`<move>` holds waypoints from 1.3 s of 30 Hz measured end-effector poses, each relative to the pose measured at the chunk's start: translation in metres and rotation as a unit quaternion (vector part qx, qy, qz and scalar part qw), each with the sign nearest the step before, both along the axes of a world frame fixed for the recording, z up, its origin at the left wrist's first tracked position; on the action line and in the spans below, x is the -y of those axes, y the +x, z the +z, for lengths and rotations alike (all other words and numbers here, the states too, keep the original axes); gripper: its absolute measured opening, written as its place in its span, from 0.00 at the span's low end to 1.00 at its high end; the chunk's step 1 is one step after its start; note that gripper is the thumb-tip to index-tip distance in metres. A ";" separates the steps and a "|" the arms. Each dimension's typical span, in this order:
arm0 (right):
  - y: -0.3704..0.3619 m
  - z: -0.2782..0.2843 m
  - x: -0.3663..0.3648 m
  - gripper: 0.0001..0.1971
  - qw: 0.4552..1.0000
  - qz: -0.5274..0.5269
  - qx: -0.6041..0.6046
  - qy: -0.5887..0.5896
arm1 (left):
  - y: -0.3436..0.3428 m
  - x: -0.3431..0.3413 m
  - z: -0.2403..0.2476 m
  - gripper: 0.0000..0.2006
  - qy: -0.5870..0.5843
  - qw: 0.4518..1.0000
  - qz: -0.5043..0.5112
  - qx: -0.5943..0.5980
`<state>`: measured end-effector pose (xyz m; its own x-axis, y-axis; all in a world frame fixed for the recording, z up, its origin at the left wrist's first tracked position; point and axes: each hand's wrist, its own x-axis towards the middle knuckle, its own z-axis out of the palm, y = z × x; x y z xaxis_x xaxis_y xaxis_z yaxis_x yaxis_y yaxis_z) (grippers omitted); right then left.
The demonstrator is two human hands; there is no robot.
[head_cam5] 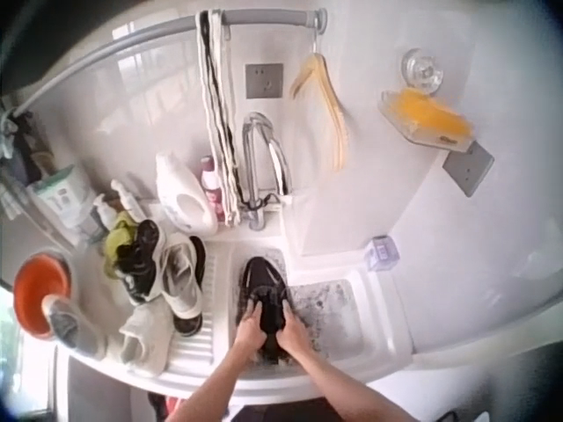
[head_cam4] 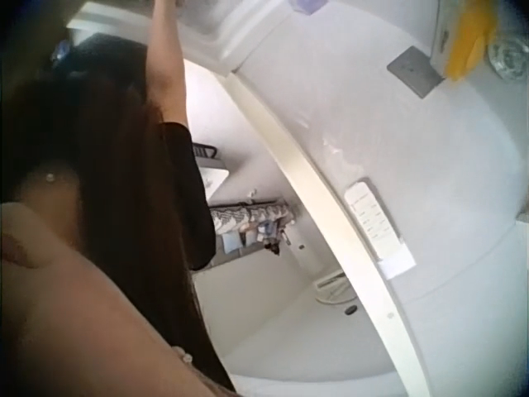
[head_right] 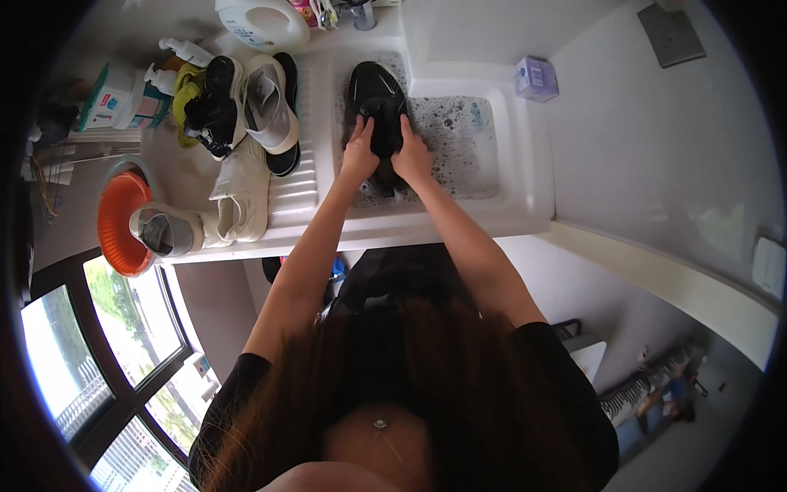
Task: The person washes a black shoe in a sink by hand with soapy water, scrubbing different surfaces of the shoe using a brush and then rinsing it under the faucet.
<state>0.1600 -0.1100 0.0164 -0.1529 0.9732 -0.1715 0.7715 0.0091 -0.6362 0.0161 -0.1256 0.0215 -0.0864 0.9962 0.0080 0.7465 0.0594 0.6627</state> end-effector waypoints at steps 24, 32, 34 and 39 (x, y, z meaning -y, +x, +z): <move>-0.006 -0.074 -0.023 0.38 0.978 0.084 -0.137 0.131 | 0.006 -0.008 -0.045 0.42 0.005 0.980 -0.038 -0.193; 0.006 -0.126 -0.028 0.23 0.865 0.477 0.153 -0.030 | 0.006 -0.010 -0.079 0.19 -0.244 0.923 -0.143 -0.263; -0.007 -0.134 -0.016 0.24 0.929 0.334 0.010 -0.156 | -0.004 -0.003 -0.087 0.18 -0.306 0.942 0.065 -0.120; -0.005 -0.118 -0.019 0.24 0.976 0.170 -0.005 -0.135 | 0.005 -0.006 -0.068 0.11 -0.279 0.940 0.069 -0.182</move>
